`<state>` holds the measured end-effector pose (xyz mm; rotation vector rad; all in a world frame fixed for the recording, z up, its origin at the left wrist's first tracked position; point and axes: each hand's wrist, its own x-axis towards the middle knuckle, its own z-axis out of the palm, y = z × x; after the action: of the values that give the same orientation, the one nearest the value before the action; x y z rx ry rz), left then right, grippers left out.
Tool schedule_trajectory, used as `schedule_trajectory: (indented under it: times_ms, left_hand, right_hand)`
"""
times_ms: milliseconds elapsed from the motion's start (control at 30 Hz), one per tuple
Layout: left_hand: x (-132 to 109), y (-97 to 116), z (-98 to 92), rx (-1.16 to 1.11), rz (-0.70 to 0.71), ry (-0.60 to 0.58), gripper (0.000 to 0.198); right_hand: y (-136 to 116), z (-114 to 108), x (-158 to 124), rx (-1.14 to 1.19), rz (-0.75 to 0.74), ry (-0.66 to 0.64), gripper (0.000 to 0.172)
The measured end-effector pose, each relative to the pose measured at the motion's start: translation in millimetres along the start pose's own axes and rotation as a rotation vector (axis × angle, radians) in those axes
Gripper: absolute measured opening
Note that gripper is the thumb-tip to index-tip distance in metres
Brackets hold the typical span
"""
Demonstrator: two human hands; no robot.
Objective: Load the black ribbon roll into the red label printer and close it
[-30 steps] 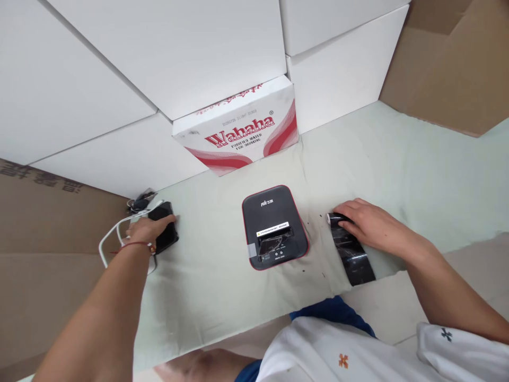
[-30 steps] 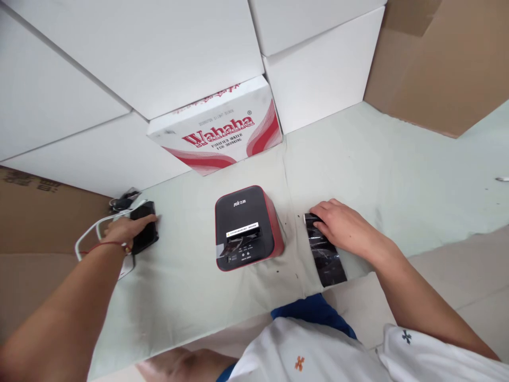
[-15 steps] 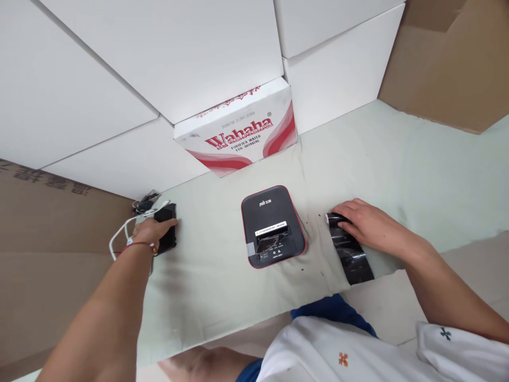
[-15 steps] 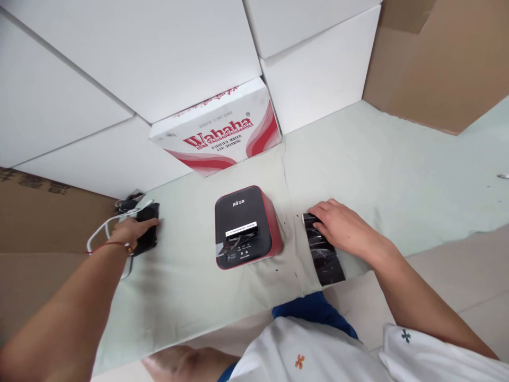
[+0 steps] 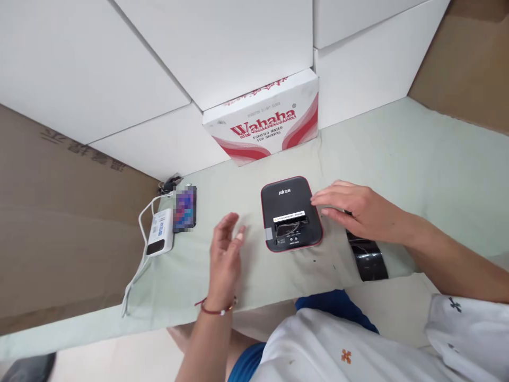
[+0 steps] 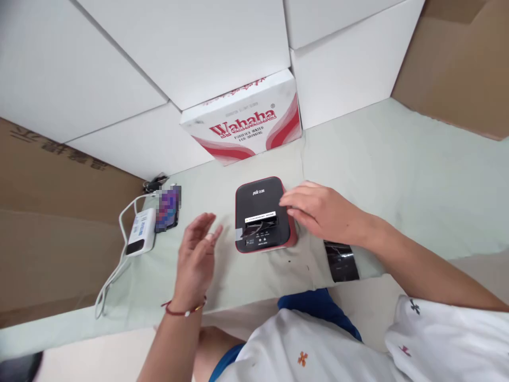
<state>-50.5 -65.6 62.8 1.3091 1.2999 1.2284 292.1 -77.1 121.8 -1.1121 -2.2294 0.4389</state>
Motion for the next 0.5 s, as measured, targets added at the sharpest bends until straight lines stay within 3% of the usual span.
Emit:
schedule_trajectory:
  times_ms: [100,233,367,500]
  left_hand:
    - [-12.9,2.5,29.1,-0.230,-0.104,-0.128,0.059]
    - [-0.1,0.6,42.3,-0.410,-0.248,-0.253,0.074]
    - [11.7,-3.4,47.3,-0.525,-0.325,-0.261,0.073]
    - [11.3,-6.7,54.4,-0.604,-0.313,-0.257,0.081]
  right_hand:
    - [-21.5,-0.3,25.5,0.025,-0.166,-0.059,0.028]
    - [-44.4,-7.0,45.8,-0.179,-0.277,-0.348,0.023]
    - [-55.9,-14.0,52.7,-0.290,-0.330,-0.643,0.013]
    - [-59.0,-17.3,51.4,-0.275,-0.344,-0.752,0.014]
